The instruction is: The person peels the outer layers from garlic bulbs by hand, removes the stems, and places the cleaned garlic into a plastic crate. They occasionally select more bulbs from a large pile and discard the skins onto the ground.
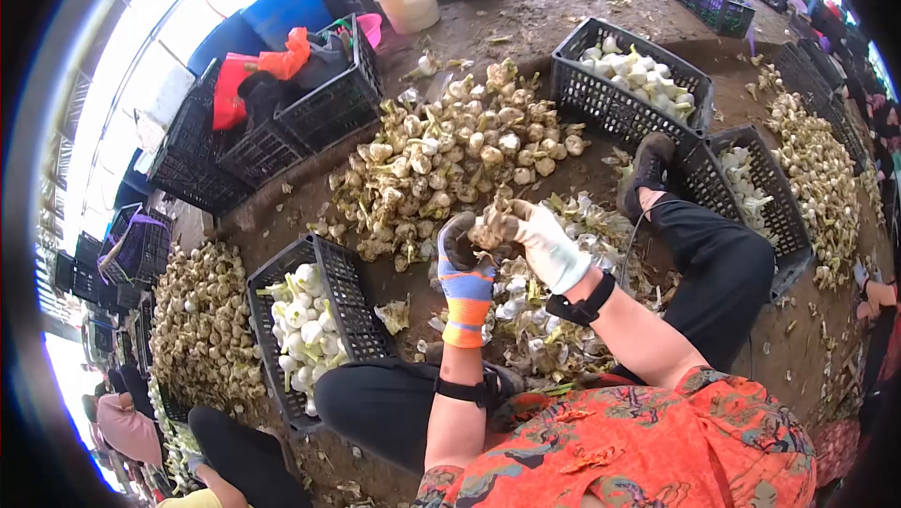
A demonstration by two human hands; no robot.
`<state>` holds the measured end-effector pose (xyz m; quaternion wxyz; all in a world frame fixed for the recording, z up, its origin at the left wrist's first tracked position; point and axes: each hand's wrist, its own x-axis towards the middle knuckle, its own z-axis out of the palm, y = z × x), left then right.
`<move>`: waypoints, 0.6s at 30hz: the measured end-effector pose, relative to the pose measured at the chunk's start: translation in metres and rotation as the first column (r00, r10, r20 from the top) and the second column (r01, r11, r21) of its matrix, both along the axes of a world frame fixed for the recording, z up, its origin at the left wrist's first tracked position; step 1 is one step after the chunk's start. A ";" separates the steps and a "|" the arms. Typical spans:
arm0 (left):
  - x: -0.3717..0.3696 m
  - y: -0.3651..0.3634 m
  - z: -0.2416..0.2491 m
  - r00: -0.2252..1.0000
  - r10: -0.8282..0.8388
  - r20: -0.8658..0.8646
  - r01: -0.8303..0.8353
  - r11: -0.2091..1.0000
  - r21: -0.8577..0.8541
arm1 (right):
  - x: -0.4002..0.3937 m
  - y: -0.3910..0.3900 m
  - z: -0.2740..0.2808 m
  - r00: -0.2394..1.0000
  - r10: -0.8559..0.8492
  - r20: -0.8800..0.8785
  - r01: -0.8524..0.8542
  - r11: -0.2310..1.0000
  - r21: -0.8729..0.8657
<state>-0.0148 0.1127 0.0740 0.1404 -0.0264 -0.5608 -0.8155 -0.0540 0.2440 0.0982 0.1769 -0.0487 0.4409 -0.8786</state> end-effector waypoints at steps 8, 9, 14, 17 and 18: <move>0.012 0.011 0.012 0.990 0.040 -0.133 -0.073 0.964 -0.257 | 0.026 0.029 0.038 0.996 0.082 -0.030 -0.082 0.997 0.011; 0.015 0.011 0.015 0.993 0.013 -0.119 -0.044 0.966 -0.254 | 0.027 0.032 0.043 0.993 0.111 -0.047 -0.111 0.994 0.010; 0.019 0.007 0.017 0.991 0.001 -0.137 -0.046 0.945 -0.324 | 0.026 0.036 0.048 0.970 0.144 -0.198 -0.090 0.962 0.259; 0.023 0.008 0.032 0.993 -0.052 -0.107 0.032 0.984 -0.177 | 0.022 0.042 0.048 0.828 0.199 -0.524 0.161 0.810 0.563; 0.025 0.009 0.038 0.993 -0.072 -0.095 0.063 0.993 -0.098 | 0.021 0.047 0.049 0.772 0.232 -0.592 0.230 0.766 0.600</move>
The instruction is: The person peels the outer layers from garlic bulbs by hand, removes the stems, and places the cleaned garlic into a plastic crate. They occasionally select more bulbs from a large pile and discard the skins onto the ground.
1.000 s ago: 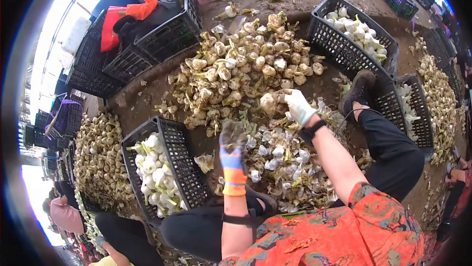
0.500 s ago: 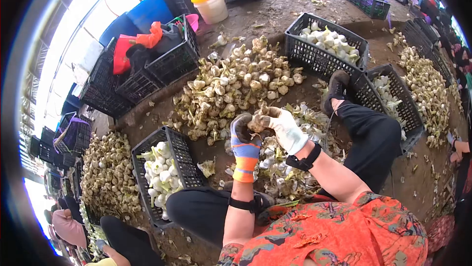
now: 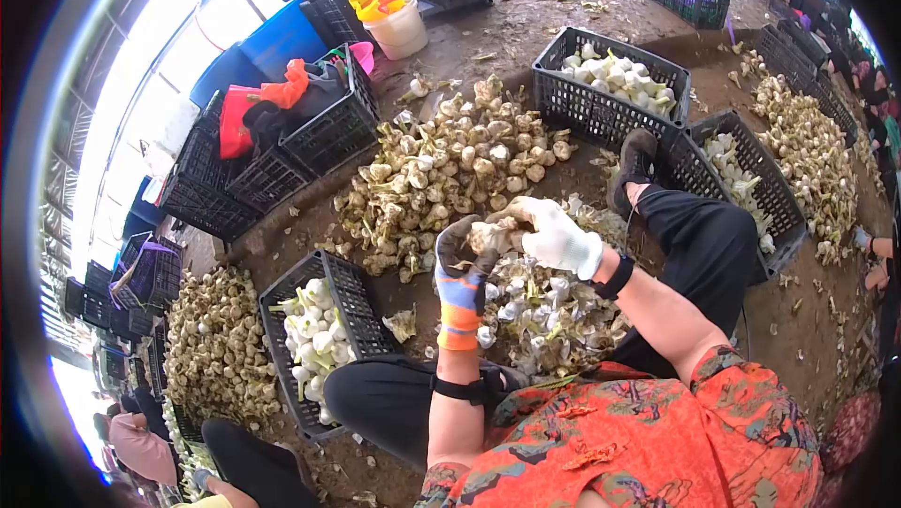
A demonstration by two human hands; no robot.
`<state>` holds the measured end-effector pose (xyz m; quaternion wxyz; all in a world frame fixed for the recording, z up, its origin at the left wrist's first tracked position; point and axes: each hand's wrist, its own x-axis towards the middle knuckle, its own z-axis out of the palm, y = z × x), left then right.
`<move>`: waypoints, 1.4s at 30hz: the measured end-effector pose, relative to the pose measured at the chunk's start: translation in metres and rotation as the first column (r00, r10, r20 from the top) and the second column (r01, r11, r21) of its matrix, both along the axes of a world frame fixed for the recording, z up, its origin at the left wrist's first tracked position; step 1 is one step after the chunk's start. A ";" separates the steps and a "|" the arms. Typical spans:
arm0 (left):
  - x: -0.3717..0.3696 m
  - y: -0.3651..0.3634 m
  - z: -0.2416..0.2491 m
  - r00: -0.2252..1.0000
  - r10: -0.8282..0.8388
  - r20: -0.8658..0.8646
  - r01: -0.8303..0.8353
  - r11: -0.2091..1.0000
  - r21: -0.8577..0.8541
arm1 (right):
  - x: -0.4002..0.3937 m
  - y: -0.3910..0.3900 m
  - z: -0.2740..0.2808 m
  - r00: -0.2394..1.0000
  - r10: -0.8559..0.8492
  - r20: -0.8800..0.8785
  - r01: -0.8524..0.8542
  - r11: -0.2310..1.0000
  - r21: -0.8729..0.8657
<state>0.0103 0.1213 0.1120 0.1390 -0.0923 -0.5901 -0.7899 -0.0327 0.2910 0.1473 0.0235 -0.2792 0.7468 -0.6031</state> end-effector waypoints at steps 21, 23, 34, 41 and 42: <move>0.005 0.016 -0.004 0.947 -0.161 0.278 0.114 0.977 0.178 | 0.017 -0.003 -0.020 0.983 -0.166 0.081 0.177 0.972 -0.157; 0.004 0.010 -0.005 0.917 -0.246 0.314 0.179 0.958 0.225 | 0.021 -0.004 -0.023 0.965 -0.168 0.201 0.212 0.951 -0.223; 0.003 0.000 -0.021 0.905 -0.237 0.352 0.149 0.954 0.259 | -0.035 0.092 -0.138 0.654 -0.299 0.695 0.627 0.729 -0.276; -0.029 0.022 -0.057 0.965 -0.111 0.240 0.129 0.990 -0.061 | 0.004 0.058 -0.080 0.785 0.106 0.610 0.340 0.750 -0.568; -0.030 0.031 -0.073 0.969 -0.063 0.238 0.102 0.983 -0.154 | 0.006 0.048 -0.069 0.867 -0.025 0.497 0.268 0.865 -0.423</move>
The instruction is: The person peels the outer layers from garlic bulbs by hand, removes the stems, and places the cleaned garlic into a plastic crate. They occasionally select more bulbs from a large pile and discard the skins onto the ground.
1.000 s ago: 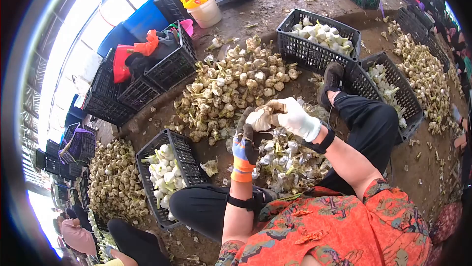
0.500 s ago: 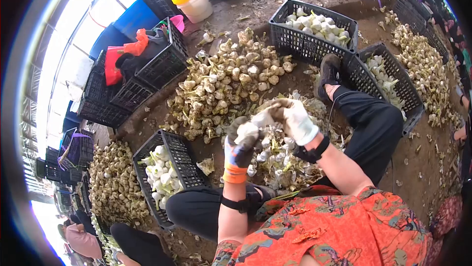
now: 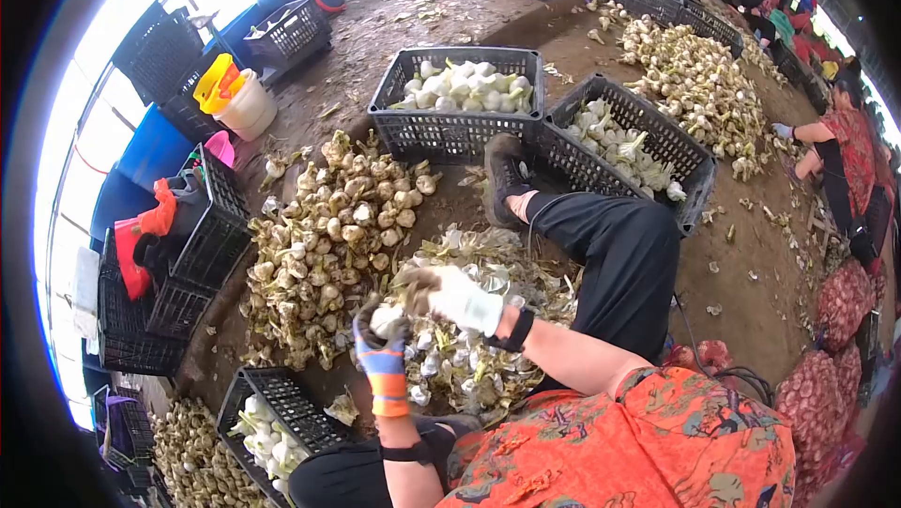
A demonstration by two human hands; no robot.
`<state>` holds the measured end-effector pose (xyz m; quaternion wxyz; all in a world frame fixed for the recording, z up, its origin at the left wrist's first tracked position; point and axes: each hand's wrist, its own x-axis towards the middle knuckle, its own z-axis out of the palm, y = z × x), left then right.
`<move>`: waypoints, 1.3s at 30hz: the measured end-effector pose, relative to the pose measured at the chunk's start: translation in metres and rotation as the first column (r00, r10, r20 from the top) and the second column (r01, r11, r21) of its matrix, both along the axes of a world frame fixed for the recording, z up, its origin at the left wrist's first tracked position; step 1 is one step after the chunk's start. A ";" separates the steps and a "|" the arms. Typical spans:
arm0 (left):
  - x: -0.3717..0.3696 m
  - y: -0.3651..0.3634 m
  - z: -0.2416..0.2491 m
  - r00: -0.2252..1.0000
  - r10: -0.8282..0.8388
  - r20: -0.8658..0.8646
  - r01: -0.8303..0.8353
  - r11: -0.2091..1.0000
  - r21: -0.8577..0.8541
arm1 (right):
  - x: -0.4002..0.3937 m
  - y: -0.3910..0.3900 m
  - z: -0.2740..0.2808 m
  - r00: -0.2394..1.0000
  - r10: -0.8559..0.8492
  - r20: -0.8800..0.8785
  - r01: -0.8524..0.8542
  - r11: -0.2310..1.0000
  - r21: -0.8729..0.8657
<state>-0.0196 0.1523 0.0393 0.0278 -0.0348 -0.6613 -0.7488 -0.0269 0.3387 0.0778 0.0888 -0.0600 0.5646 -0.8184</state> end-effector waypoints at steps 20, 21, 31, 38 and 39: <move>0.032 -0.016 -0.039 0.882 -0.100 0.461 0.471 0.228 -0.852 | -0.059 0.134 -0.049 0.909 -0.387 0.153 0.315 0.401 -0.860; 0.034 -0.016 -0.034 0.857 -0.126 0.500 0.515 0.153 -0.844 | -0.070 0.127 -0.064 0.928 -0.330 0.171 0.311 0.438 -0.844; 0.015 -0.047 -0.019 0.871 0.290 0.396 0.198 0.531 -0.824 | -0.121 -0.129 -0.203 0.905 0.424 -0.033 -0.005 0.089 0.996; -0.004 -0.066 -0.067 0.944 0.321 0.073 -0.322 0.947 0.002 | -0.091 -0.095 -0.108 0.810 0.450 0.377 -0.254 0.848 -0.466; -0.005 -0.061 -0.058 0.962 0.262 0.075 -0.270 0.953 0.139 | -0.078 -0.094 -0.082 0.821 0.463 0.335 -0.251 0.818 -0.517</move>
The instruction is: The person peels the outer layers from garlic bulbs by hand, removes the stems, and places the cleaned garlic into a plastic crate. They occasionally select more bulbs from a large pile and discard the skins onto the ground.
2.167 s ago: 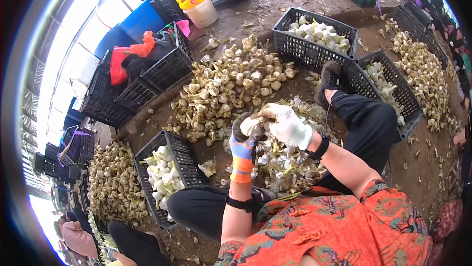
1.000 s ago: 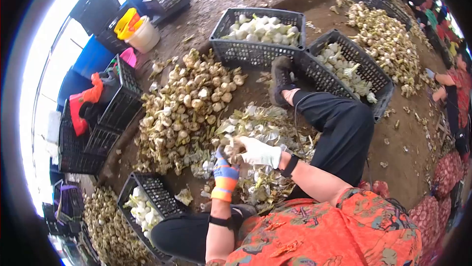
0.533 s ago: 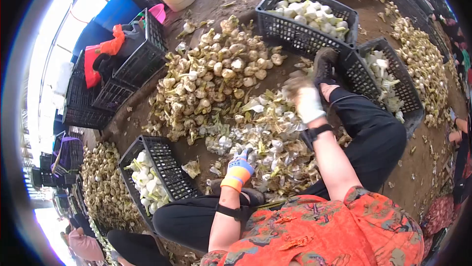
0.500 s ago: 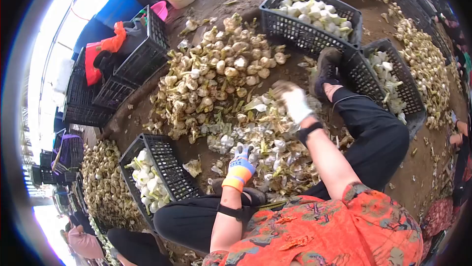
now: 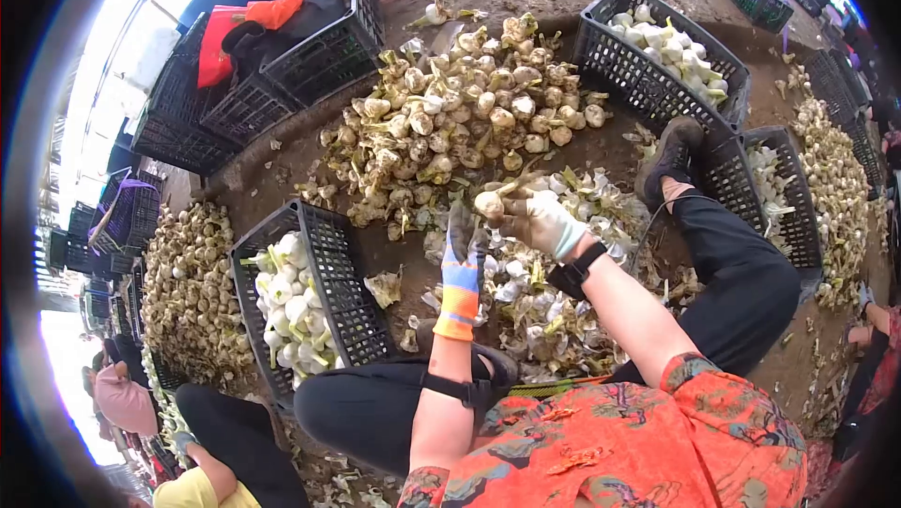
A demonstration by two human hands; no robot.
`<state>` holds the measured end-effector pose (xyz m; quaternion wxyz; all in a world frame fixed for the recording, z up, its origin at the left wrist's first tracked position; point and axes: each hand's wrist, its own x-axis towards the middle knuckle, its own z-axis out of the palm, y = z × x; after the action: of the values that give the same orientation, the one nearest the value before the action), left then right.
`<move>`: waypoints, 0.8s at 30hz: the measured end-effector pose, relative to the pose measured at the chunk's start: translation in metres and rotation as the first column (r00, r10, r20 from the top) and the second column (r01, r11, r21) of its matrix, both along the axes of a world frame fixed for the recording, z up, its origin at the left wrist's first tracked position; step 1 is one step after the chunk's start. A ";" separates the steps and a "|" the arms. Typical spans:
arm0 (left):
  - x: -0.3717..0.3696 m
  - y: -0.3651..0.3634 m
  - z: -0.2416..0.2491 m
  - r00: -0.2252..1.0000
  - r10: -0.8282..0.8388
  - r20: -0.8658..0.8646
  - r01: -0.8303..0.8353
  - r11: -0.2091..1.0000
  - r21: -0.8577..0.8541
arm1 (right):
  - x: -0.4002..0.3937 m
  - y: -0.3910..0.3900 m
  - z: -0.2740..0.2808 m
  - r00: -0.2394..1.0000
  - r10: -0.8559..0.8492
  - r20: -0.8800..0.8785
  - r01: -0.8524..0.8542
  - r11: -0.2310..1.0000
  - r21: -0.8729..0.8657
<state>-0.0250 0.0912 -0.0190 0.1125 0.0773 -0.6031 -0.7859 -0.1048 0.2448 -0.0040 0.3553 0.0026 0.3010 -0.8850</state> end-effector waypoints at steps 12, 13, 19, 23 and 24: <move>0.029 0.029 0.102 0.977 -0.084 -0.196 0.082 0.996 -0.019 | 0.077 0.012 0.118 0.922 -0.225 -0.314 0.306 0.922 0.237; 0.029 0.030 0.106 0.975 -0.054 -0.216 0.062 0.998 0.033 | 0.080 0.014 0.123 0.938 -0.221 -0.268 0.275 0.944 0.182; 0.033 0.038 0.107 0.962 -0.074 -0.262 0.029 0.985 -0.173 | 0.080 0.016 0.114 0.917 -0.149 -0.371 0.263 0.923 0.280; 0.033 0.035 0.104 0.949 -0.098 -0.299 0.047 0.984 -0.173 | 0.085 0.014 0.130 0.931 -0.169 -0.323 0.235 0.955 0.179; 0.033 0.034 0.101 0.953 -0.090 -0.288 0.059 0.992 -0.115 | 0.084 0.015 0.129 0.940 -0.158 -0.304 0.214 0.963 0.161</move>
<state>0.0076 0.1256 0.0823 0.1746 -0.0687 -0.6230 -0.7594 -0.0207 0.2601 0.1249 0.2202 -0.0636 0.4317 -0.8724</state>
